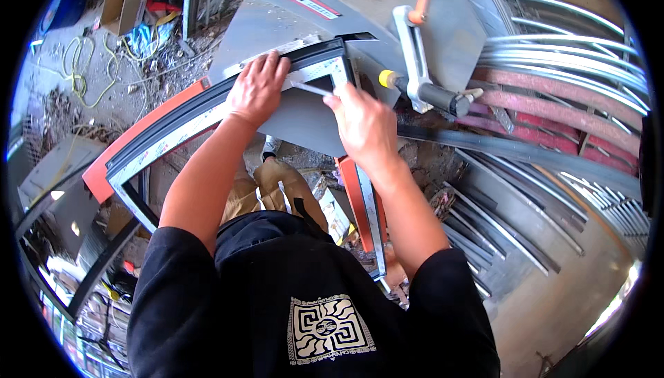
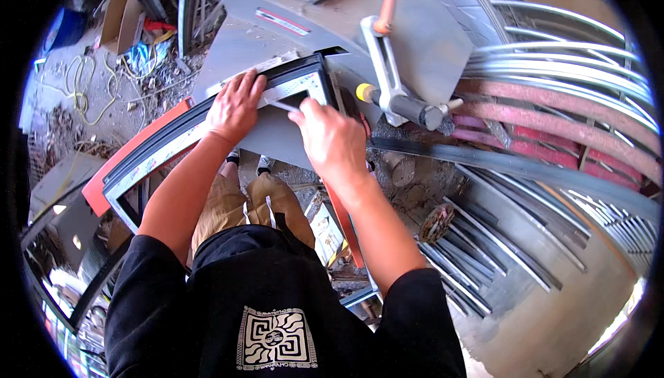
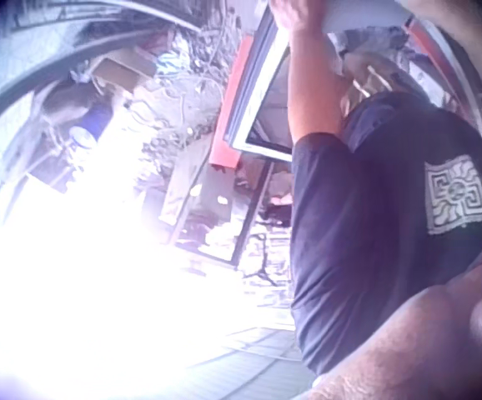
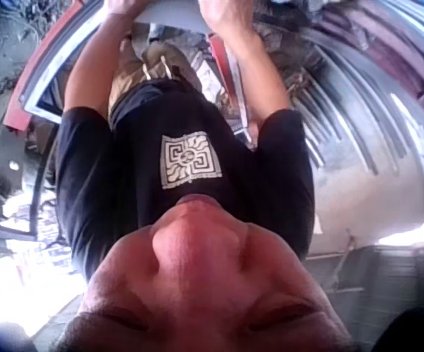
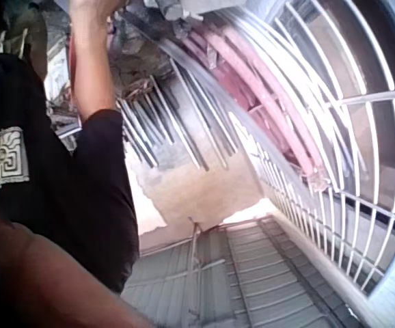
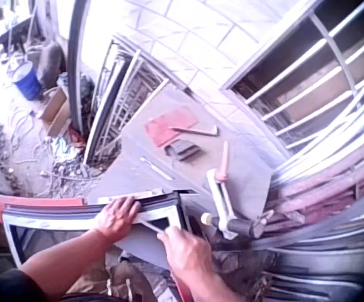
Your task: The person places frame sections into an industrial machine and uses a hand tool to secure the components into the corner joints.
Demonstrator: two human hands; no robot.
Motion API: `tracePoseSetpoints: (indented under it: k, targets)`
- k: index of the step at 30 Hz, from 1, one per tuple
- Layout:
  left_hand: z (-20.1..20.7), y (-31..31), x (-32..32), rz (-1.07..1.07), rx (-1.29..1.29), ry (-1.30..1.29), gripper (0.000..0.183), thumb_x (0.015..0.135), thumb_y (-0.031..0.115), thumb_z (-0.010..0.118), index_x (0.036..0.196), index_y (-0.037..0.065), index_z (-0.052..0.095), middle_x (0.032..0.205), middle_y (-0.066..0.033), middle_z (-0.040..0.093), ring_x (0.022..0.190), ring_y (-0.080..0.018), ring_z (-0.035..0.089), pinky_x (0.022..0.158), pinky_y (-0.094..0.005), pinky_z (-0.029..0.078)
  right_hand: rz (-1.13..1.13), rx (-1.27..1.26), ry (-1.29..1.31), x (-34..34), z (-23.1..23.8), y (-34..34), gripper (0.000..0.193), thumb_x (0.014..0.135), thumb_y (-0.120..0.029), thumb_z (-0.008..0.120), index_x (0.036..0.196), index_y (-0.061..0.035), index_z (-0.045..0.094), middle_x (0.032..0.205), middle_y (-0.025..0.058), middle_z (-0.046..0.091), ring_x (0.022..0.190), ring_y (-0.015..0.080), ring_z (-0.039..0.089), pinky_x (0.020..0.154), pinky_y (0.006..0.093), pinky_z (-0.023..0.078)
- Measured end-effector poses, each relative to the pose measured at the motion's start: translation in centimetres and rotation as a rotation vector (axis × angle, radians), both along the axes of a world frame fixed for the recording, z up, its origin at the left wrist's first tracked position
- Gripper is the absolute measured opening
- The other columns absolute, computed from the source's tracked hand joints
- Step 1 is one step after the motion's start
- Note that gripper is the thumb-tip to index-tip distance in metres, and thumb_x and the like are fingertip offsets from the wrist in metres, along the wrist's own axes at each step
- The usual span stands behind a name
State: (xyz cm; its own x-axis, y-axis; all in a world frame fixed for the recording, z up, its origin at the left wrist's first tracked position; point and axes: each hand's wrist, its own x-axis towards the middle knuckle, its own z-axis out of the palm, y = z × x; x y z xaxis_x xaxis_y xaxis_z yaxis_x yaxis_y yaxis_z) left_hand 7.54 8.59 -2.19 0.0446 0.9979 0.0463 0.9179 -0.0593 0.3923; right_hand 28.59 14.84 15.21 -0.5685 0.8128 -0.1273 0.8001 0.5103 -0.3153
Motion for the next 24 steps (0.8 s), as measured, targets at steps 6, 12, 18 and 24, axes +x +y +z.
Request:
tracePoseSetpoints:
  k: [6,12,18,24]
  targets:
    - [0.2,0.1,-0.3,-0.018,0.009,0.037,0.05,0.103,0.014,0.06,0.153,0.009,0.062,0.159,-0.0154,0.065,0.144,-0.0364,0.064,0.123,-0.0505,0.053,-0.285,-0.093,-0.139,10.4,1.8,-2.8,0.028,0.115,-0.035,0.069,0.105,-0.0087,0.068,0.093,0.0195,0.078,0.087,0.0476,0.077,0.073,0.059,0.057]
    - [0.0,0.3,-0.1,-0.031,0.028,0.059,0.053,0.1,0.011,0.062,0.153,0.01,0.061,0.157,-0.0149,0.065,0.142,-0.036,0.066,0.12,-0.0512,0.055,-0.198,-0.05,-0.249,15.9,0.2,-1.4,0.029,0.115,-0.037,0.068,0.107,-0.0086,0.068,0.096,0.0204,0.078,0.089,0.0496,0.076,0.074,0.0615,0.057]
    - [0.4,0.3,-0.2,-0.019,0.024,0.083,0.06,0.093,0.007,0.066,0.153,0.01,0.062,0.156,-0.0138,0.067,0.141,-0.0361,0.067,0.118,-0.0505,0.057,-0.129,-0.068,-0.265,17.8,-0.8,-1.6,0.026,0.114,-0.035,0.068,0.108,-0.0094,0.067,0.095,0.0202,0.078,0.09,0.0482,0.078,0.075,0.0607,0.06]
    - [0.4,0.1,-0.2,-0.003,0.014,0.107,0.069,0.087,0.005,0.073,0.155,0.012,0.063,0.158,-0.0087,0.067,0.143,-0.0326,0.067,0.114,-0.0508,0.059,-0.12,-0.091,-0.235,19.1,-2.0,-2.7,0.022,0.113,-0.031,0.07,0.107,-0.0102,0.067,0.093,0.018,0.077,0.089,0.0455,0.079,0.075,0.0589,0.062]
